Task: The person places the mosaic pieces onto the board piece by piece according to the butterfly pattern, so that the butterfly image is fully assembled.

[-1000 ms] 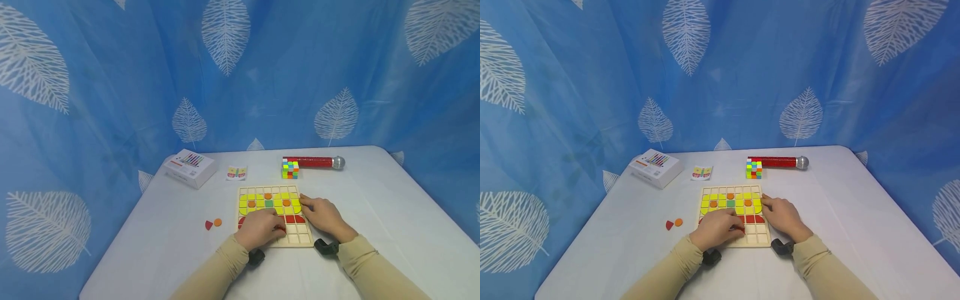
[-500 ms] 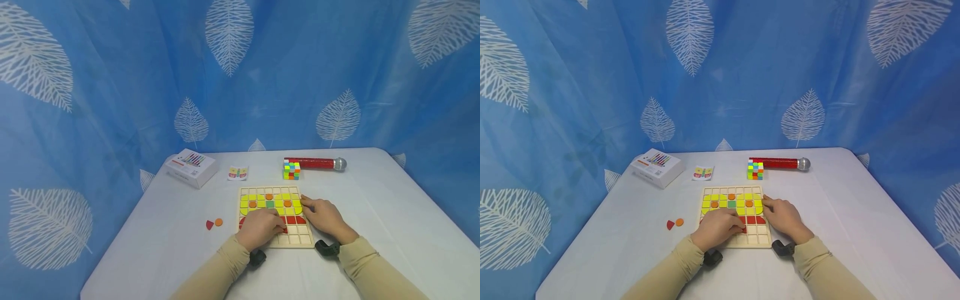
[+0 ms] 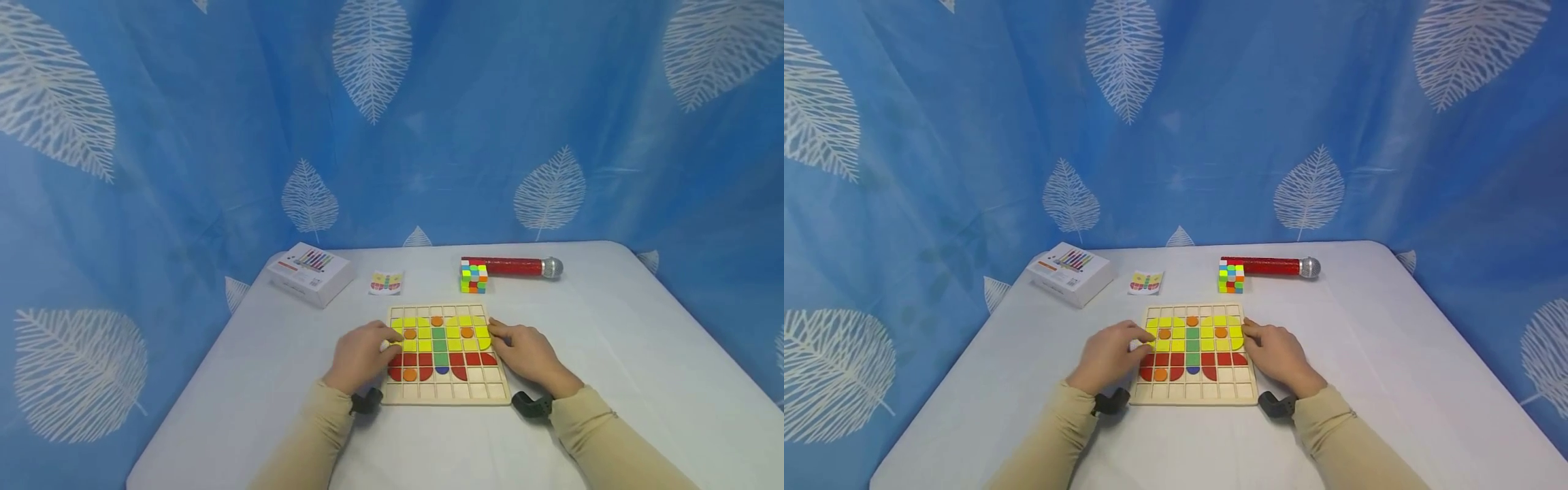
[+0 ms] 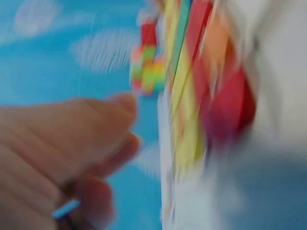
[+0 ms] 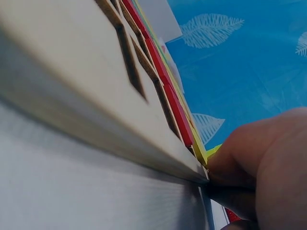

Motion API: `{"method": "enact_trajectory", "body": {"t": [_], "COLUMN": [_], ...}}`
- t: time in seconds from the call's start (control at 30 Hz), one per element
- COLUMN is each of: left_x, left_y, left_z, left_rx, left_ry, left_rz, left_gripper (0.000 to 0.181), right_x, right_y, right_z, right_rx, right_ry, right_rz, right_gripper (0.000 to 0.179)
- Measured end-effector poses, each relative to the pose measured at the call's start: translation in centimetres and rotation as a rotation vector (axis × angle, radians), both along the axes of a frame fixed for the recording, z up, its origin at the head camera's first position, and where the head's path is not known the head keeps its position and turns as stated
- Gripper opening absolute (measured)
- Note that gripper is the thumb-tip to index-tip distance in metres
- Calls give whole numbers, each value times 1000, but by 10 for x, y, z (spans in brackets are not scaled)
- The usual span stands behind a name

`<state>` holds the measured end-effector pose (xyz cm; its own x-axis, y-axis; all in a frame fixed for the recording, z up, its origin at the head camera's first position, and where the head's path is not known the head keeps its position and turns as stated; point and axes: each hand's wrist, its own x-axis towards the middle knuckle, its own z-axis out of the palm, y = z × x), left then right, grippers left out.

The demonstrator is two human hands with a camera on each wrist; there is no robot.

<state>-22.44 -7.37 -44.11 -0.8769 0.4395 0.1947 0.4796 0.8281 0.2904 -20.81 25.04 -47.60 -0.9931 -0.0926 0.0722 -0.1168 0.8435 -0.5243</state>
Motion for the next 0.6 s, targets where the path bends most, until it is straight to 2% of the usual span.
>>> {"method": "enact_trajectory", "body": {"t": [0.13, 0.23, 0.3, 0.4, 0.6], "left_x": [-9, -10, -11, -11, -10], "left_y": [-51, -75, -81, -78, -70], "left_z": [4, 3, 2, -1, -9], "left_rx": [50, 84, 108, 124, 78], "left_ry": [-145, -238, -278, -333, -360], "left_rz": [226, 312, 315, 288, 244], "left_gripper": [24, 28, 28, 26, 17], "right_x": [-2, -2, -3, -2, -2], "right_y": [-2, -1, 1, 1, 1], "right_z": [1, 2, 3, 3, 0], "right_rx": [15, 25, 28, 10, 12], "right_ry": [-1, 1, 3, -3, -19], "right_rz": [4, 0, -2, 3, 0], "right_gripper": [43, 43, 43, 43, 44]}}
